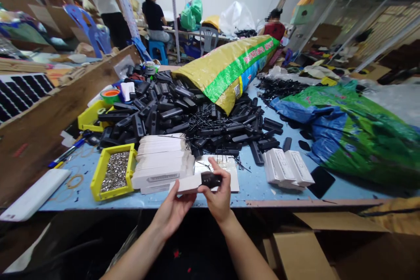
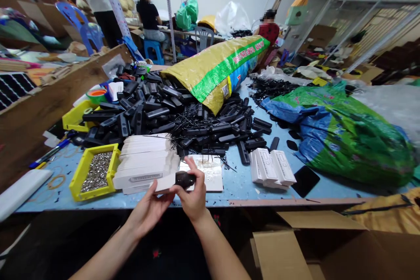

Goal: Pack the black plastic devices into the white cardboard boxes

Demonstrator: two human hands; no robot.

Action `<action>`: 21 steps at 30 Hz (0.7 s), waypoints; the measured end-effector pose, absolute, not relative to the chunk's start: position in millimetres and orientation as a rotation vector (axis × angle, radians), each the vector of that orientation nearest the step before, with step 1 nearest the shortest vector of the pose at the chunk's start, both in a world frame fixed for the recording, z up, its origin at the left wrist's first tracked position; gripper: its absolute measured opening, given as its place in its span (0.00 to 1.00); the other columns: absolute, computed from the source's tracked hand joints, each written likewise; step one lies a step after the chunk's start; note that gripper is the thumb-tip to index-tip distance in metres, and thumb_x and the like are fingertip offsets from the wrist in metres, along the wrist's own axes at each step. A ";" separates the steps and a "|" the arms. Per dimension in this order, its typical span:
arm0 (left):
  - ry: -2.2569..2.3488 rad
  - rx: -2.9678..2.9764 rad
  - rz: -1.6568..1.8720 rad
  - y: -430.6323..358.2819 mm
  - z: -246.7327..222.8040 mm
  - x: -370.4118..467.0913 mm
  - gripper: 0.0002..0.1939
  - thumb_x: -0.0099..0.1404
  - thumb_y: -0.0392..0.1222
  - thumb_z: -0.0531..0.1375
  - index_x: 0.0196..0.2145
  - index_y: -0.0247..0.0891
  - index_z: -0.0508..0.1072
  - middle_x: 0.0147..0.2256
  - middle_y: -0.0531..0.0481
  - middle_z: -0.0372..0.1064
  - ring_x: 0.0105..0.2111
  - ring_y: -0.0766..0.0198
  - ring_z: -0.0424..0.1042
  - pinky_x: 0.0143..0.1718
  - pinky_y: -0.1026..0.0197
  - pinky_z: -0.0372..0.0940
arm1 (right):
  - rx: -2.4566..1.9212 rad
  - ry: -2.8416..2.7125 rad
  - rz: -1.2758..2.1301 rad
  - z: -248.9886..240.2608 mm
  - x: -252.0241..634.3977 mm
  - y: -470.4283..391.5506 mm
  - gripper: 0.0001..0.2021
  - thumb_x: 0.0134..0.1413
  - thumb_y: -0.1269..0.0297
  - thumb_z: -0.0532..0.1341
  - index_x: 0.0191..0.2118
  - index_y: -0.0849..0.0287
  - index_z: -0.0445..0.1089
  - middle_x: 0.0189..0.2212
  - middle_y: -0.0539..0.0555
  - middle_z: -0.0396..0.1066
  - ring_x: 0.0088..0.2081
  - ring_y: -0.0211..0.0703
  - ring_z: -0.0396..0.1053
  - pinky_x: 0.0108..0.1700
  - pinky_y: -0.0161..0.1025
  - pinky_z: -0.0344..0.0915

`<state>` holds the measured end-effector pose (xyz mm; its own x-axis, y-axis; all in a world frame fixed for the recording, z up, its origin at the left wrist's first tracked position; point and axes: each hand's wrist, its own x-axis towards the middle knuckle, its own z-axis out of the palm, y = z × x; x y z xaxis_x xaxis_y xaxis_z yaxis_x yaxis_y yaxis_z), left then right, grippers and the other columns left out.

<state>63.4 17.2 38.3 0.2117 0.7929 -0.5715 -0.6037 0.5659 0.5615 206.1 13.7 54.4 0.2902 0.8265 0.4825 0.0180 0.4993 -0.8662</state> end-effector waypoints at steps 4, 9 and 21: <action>1.342 1.266 1.224 15.4 16.8 36.6 0.38 0.47 0.50 0.69 0.53 0.37 0.59 0.55 0.37 0.60 0.56 0.46 0.61 0.54 0.45 0.61 | -0.880 -1.250 0.799 43.7 205.1 10.5 0.24 0.51 0.52 0.63 0.46 0.53 0.52 0.44 0.57 0.69 0.48 0.46 0.69 0.51 0.47 0.64; 1.348 2.174 0.986 31.9 0.2 21.7 0.31 0.55 0.43 0.62 0.54 0.39 0.55 0.46 0.43 0.68 0.42 0.56 0.73 0.42 0.56 0.69 | -1.410 -1.571 0.655 17.3 223.8 37.0 0.23 0.60 0.49 0.51 0.53 0.60 0.56 0.47 0.62 0.65 0.47 0.49 0.66 0.48 0.47 0.64; 1.436 2.241 0.802 60.6 1.3 35.1 0.33 0.54 0.45 0.60 0.56 0.35 0.58 0.52 0.39 0.66 0.49 0.52 0.69 0.47 0.56 0.66 | -2.174 -2.378 0.205 27.1 255.3 94.9 0.13 0.54 0.80 0.51 0.38 0.67 0.71 0.36 0.66 0.73 0.41 0.50 0.71 0.43 0.42 0.61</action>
